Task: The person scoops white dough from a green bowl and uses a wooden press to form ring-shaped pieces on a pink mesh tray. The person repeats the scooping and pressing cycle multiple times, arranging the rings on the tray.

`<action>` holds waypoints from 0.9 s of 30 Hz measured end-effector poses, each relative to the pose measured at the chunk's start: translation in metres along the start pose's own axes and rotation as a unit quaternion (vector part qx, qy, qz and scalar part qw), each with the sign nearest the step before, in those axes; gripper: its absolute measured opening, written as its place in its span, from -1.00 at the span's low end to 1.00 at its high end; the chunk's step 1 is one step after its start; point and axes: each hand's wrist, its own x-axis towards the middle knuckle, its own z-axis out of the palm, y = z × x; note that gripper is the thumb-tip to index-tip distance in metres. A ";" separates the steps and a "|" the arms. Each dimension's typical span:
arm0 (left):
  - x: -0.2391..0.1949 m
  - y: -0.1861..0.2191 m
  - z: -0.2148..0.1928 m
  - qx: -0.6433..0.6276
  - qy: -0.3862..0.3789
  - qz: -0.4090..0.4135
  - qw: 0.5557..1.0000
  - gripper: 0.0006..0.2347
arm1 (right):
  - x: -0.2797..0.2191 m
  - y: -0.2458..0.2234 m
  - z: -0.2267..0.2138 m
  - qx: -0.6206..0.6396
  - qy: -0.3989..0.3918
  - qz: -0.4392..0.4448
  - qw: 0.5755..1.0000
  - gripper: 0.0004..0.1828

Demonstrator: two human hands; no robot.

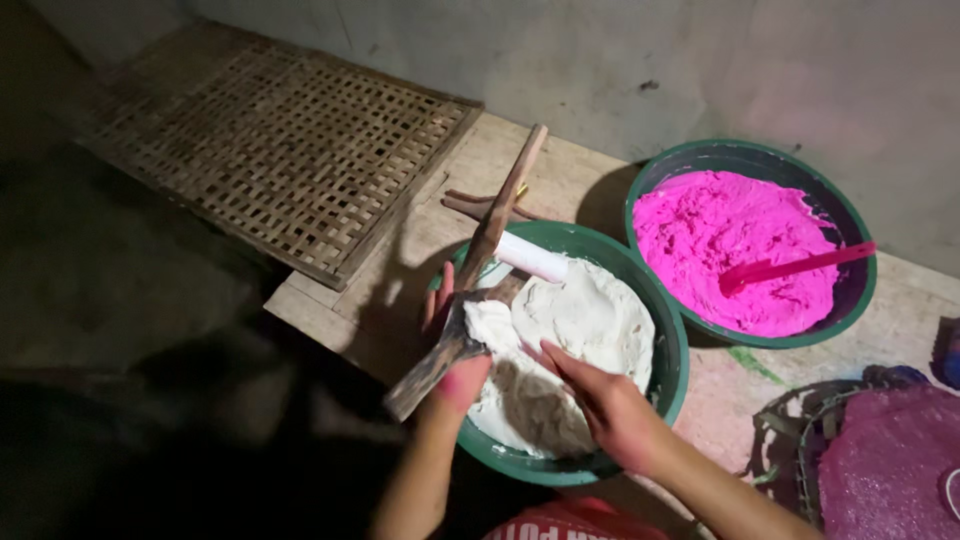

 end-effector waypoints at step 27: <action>-0.029 -0.021 -0.014 -0.210 -0.202 -0.245 0.925 -0.78 | -0.003 0.084 -0.046 0.005 0.056 -0.073 0.996 -0.27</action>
